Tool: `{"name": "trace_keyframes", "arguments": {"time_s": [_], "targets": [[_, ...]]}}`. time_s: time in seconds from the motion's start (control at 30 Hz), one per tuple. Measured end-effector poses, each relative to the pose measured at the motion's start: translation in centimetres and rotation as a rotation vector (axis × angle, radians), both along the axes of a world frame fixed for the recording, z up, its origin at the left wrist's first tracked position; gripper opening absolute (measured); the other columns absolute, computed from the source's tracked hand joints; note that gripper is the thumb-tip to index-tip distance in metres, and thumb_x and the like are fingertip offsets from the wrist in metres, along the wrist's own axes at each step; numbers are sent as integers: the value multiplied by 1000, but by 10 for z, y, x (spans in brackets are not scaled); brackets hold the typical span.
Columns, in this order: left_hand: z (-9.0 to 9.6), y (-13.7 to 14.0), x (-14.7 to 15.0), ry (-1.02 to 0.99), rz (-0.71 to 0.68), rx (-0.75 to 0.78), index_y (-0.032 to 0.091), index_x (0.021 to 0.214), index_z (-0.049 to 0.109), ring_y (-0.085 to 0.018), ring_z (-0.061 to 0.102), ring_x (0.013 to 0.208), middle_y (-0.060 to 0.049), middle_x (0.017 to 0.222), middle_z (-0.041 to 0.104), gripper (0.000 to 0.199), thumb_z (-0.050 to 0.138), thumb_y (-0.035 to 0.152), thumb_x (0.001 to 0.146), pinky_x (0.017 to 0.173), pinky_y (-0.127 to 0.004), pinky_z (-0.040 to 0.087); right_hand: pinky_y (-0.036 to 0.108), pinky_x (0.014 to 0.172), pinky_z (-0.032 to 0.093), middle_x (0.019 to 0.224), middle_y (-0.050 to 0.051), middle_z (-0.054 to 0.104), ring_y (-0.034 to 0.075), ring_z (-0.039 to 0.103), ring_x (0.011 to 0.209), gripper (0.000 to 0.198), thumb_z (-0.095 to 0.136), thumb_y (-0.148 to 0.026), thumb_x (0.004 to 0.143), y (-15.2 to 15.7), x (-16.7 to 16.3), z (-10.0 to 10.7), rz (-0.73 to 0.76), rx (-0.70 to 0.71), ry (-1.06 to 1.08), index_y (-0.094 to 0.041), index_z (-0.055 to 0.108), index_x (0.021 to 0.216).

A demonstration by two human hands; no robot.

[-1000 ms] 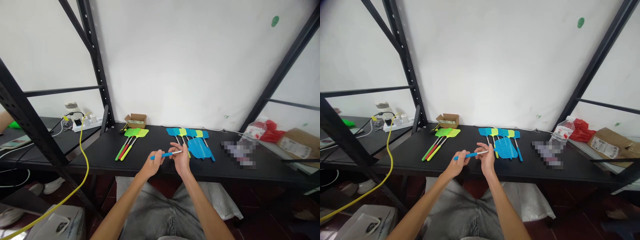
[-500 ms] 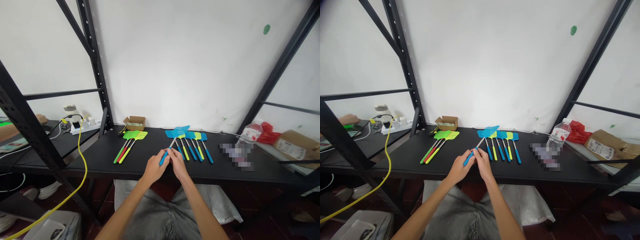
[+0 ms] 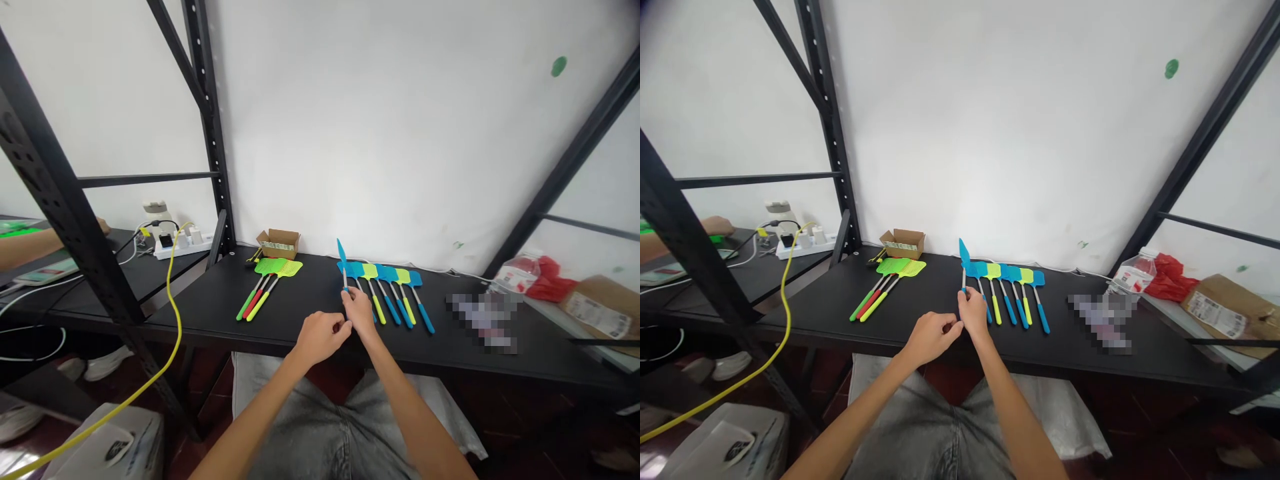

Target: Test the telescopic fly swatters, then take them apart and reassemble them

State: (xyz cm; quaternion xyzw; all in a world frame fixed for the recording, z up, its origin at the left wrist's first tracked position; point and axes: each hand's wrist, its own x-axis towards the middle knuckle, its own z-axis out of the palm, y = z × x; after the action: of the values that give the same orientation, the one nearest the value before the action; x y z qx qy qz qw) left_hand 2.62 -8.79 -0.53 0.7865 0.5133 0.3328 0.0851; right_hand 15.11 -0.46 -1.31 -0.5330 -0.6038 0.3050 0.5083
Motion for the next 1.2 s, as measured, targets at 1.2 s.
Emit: {"name": "trace_keyframes", "arguments": {"time_s": [1.2], "targets": [[-3, -1, 0, 26, 5, 11, 18, 55, 59, -13, 49, 51, -2, 54, 59, 29, 49, 26, 82, 56, -27, 22, 28, 67, 40, 103, 6, 62, 20, 61, 87, 26, 53, -25, 84, -26, -5, 2, -194, 112, -574, -24, 65, 106]]}}
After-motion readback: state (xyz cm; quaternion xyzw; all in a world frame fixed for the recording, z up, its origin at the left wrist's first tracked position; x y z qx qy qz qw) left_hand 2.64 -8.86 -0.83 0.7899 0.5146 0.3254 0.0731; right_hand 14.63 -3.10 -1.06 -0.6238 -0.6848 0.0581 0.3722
